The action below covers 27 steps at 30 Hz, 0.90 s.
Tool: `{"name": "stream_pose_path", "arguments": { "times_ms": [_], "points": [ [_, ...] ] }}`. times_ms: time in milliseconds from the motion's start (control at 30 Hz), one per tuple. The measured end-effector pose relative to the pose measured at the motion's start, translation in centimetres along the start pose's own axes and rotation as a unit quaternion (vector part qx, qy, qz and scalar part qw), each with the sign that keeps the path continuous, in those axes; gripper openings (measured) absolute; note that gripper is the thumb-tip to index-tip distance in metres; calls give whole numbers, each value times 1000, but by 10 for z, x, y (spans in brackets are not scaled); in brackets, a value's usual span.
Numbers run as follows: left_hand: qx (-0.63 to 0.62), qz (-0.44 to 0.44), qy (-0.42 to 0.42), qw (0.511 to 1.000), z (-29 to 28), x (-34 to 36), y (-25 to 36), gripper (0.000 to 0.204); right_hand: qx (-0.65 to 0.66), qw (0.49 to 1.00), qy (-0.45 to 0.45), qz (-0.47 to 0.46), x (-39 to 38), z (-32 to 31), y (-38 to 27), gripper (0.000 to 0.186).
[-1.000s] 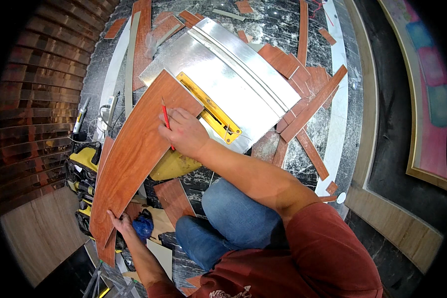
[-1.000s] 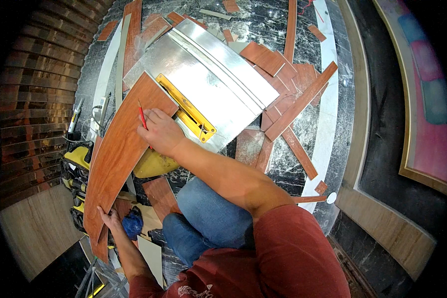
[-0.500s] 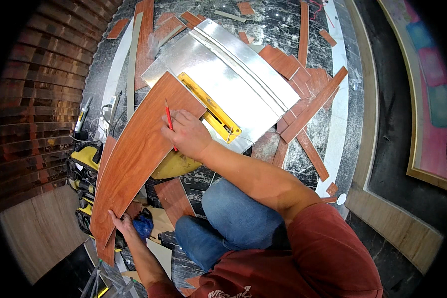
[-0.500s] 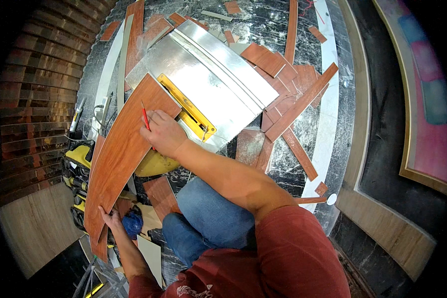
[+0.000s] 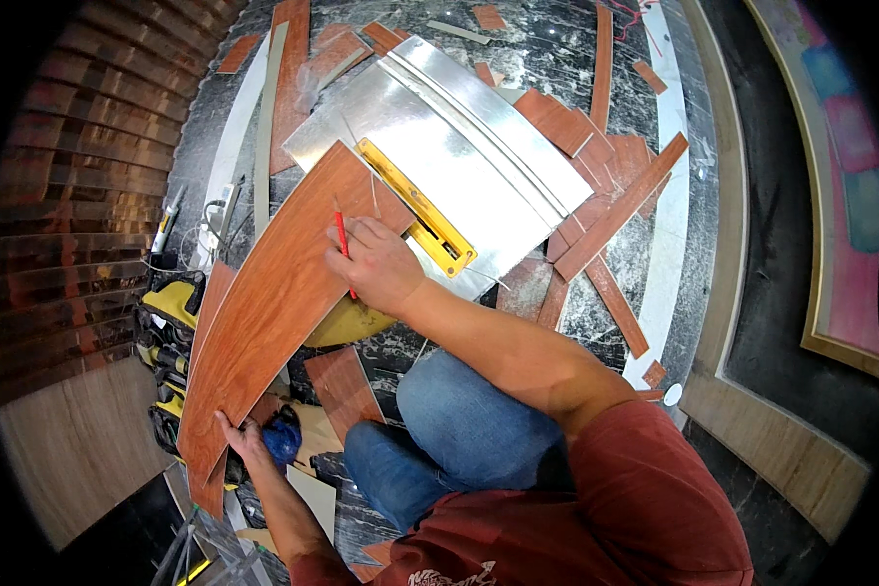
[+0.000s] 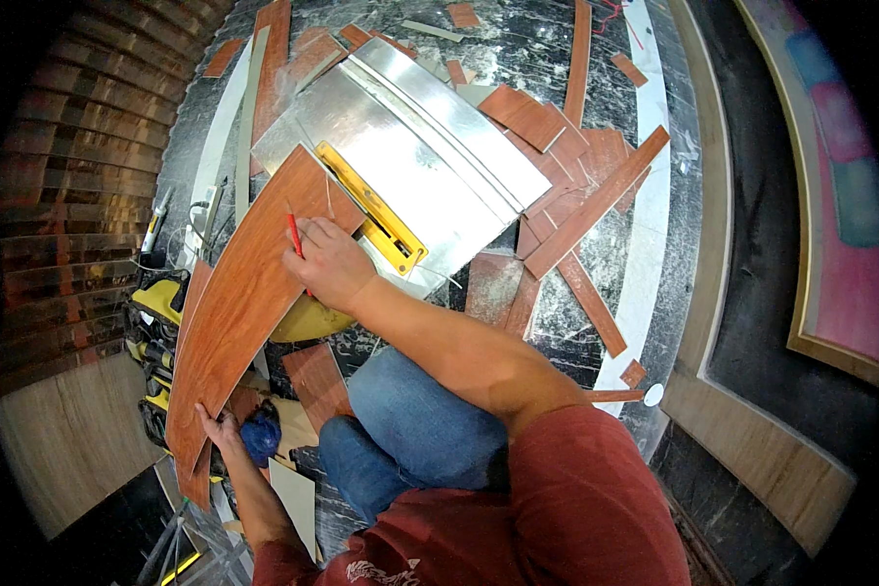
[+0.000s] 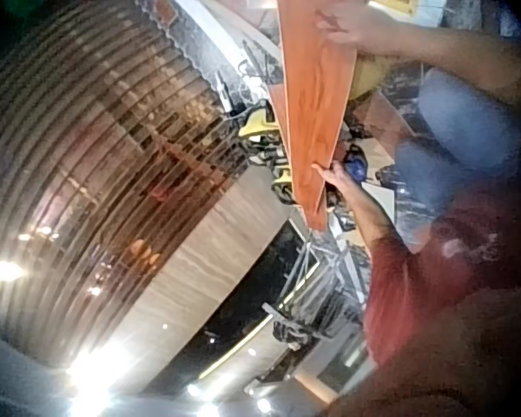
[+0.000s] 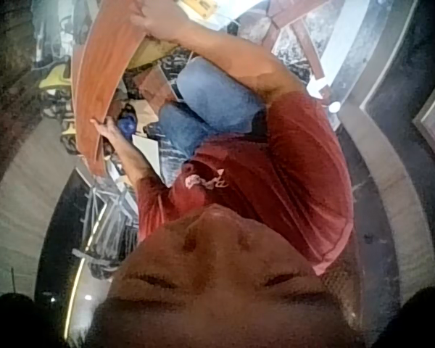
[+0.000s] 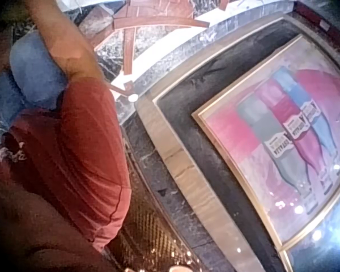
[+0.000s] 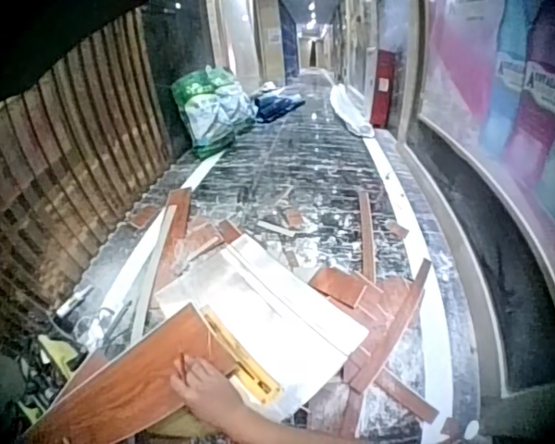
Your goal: The person uses a table saw to cut a long piece of wood flooring. They then use a pencil to mark measurements on the cut pieces and a utility knife to score the surface of the wood.
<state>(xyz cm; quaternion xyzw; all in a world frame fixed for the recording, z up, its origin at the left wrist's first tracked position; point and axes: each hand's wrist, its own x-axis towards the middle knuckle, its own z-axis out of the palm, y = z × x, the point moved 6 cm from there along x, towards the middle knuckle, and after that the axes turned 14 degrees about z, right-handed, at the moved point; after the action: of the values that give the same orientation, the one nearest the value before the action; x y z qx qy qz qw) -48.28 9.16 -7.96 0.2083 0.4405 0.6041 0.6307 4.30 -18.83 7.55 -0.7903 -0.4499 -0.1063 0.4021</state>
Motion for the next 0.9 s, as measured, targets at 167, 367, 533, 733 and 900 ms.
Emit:
{"name": "stream_pose_path", "arguments": {
  "times_ms": [167, 367, 533, 733, 900],
  "points": [
    [-3, -20, -1, 1000, 1, -1, -7, 42, -4, 1000, 4, 1, -3, 1, 2, 13],
    [15, -13, 1, 1000, -7, 11, -1, 41, -6, 1000, 9, -4, 0, 2, 0, 13],
    [5, -6, 32, 999, 2, 11, -7, 37, 16, 1000, 25, -6, 4, 1, 4, 10],
    [11, 10, 34, 999, 4, 13, -2, 40, -1, 1000, 15, -7, 6, 8, 4, 11],
    [29, 19, 35, 999, 27, -9, -8, 31, -5, 1000, 12, -5, 6, 10, 7, 11]
  ]
}}
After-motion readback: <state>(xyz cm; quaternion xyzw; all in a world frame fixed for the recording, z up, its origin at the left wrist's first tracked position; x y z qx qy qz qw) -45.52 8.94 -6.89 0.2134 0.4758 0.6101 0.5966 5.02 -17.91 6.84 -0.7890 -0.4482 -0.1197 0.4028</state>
